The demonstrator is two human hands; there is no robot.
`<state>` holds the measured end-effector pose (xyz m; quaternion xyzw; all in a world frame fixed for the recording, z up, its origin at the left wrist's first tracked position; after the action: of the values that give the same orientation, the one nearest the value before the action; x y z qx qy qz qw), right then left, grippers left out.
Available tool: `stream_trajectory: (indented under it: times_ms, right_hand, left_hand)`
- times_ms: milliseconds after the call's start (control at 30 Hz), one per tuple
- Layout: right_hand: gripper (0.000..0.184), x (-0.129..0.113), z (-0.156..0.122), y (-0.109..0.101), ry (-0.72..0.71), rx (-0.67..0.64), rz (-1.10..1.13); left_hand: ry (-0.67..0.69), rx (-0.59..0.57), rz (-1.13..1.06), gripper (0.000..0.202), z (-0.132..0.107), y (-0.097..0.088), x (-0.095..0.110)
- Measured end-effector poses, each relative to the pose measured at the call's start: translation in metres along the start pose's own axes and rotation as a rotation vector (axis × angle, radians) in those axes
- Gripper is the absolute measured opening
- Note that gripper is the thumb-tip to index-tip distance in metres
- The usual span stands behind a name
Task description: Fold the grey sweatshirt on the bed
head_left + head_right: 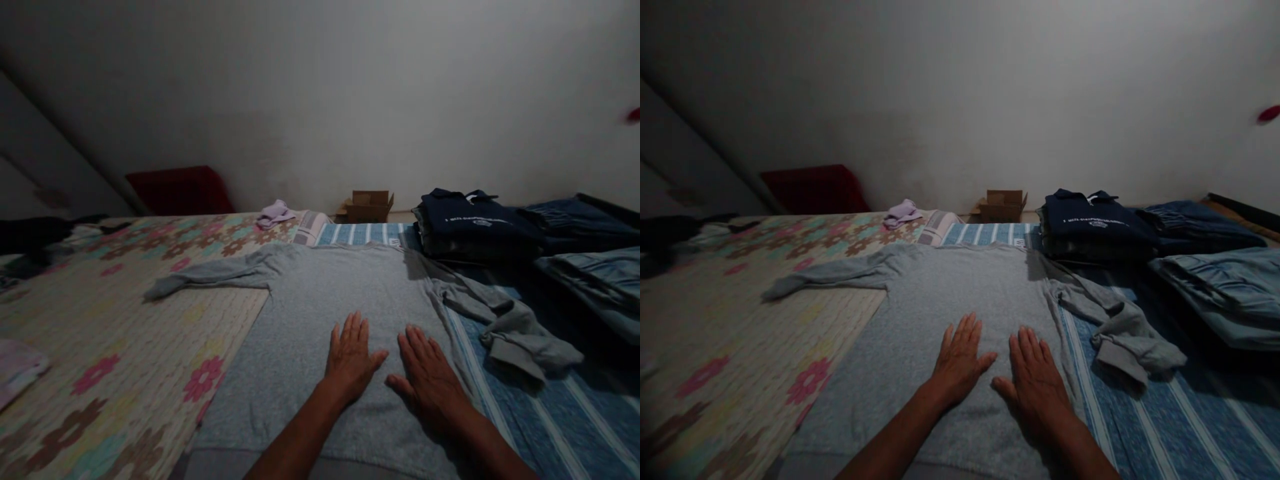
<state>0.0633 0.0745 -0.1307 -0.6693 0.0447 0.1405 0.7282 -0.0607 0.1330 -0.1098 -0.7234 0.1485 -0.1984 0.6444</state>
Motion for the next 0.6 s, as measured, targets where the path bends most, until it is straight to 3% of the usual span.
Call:
stream_trajectory:
  times_ms: [133,300,467,600]
  right_hand:
    - [0.075,-0.007,-0.007,0.001,-0.056,0.088,-0.023]
    - [0.076,-0.020,-0.019,0.013,-0.146,0.139,-0.055]
    - [0.076,-0.019,-0.020,0.016,-0.138,0.122,-0.049]
    - [0.077,-0.025,-0.023,0.014,-0.148,0.095,-0.024]
  left_hand:
    - [0.027,0.011,-0.004,0.073,-0.020,-0.005,0.001]
    - [0.036,-0.048,-0.016,0.075,-0.047,0.013,-0.005]
    - [0.039,-0.014,-0.025,0.073,-0.052,0.016,-0.007]
    - [-0.009,-0.056,-0.037,0.071,-0.055,0.010,-0.008]
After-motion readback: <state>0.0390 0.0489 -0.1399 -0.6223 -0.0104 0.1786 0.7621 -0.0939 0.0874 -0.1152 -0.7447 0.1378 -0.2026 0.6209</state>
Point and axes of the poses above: each hand's wrist, its own z-axis towards the middle knuckle, its own y-axis out of the palm, x = y × z, the point moved 8 cm from there along z, towards the middle knuckle, and after that the axes turned 2 degrees about z, right-handed, at the moved point
